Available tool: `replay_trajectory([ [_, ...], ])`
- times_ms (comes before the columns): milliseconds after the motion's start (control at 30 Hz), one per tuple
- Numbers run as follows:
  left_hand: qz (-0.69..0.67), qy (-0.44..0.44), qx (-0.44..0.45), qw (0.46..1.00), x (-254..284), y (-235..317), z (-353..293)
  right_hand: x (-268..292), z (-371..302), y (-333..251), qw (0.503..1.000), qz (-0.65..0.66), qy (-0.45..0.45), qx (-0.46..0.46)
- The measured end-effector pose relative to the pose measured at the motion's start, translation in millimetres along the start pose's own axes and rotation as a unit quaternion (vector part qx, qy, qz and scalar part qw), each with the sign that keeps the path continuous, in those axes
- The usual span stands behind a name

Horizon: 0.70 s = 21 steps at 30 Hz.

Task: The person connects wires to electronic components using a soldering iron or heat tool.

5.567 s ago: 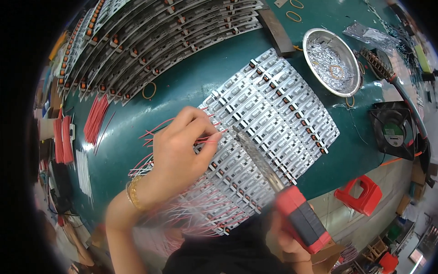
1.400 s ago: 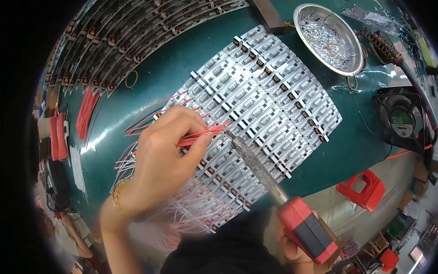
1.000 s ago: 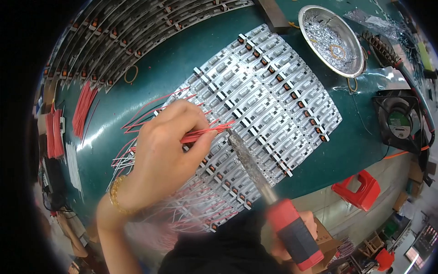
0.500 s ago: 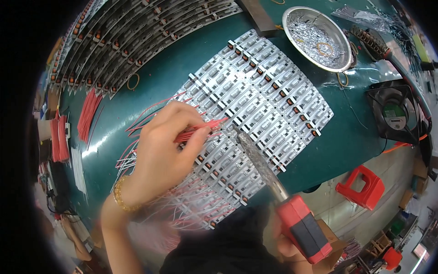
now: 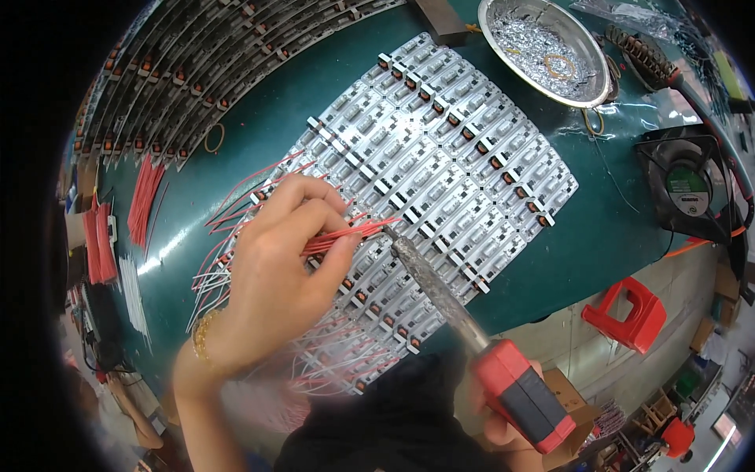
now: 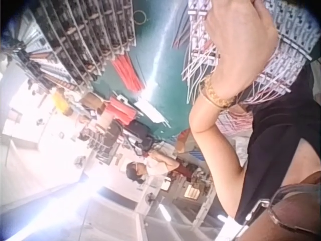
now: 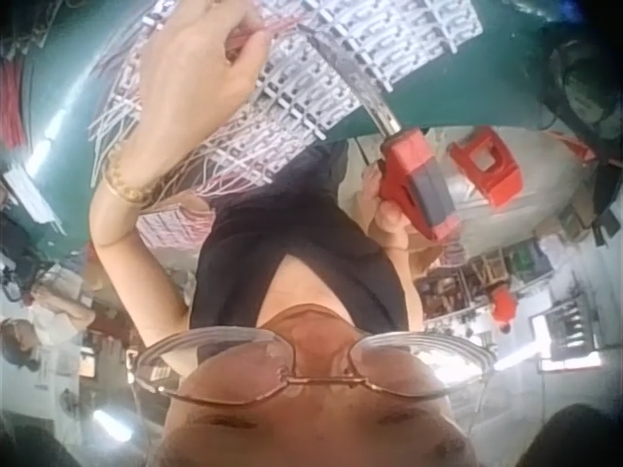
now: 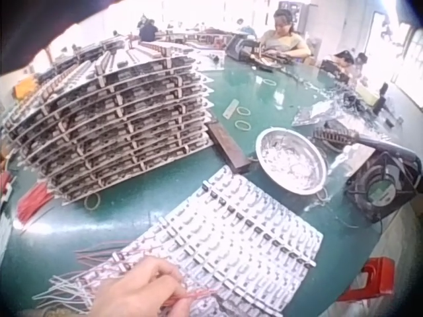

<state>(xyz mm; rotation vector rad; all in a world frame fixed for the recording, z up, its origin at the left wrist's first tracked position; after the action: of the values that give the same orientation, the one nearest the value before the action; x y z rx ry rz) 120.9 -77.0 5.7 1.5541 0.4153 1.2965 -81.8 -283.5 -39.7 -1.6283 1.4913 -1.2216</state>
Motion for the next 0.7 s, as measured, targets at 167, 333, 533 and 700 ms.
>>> replay_trajectory([
  [167,0.016,0.012,-0.017,1.0,-2,2,1,-2,-4,4,0.999,-0.029,0.03,0.028],
  [333,0.025,0.023,-0.019,0.999,-3,3,-2,4,-8,-1,0.975,-0.204,0.027,0.082],
  [533,0.031,0.021,-0.026,0.999,-3,3,-3,6,-11,4,0.986,-0.149,0.05,0.063],
  [700,0.033,0.021,-0.033,0.999,-5,4,-4,2,-9,5,0.994,-0.066,0.044,0.07],
])
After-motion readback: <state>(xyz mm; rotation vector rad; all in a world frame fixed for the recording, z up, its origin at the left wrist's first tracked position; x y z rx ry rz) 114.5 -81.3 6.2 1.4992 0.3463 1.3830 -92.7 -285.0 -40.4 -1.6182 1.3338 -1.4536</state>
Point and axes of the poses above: each hand's wrist, its own z-axis towards the middle knuckle, its own x-axis out of the back of the hand, y = z × x, the point moved 6 cm from there along z, towards the middle knuckle, and after that the axes turned 14 degrees about -z, right-handed, at the moved point
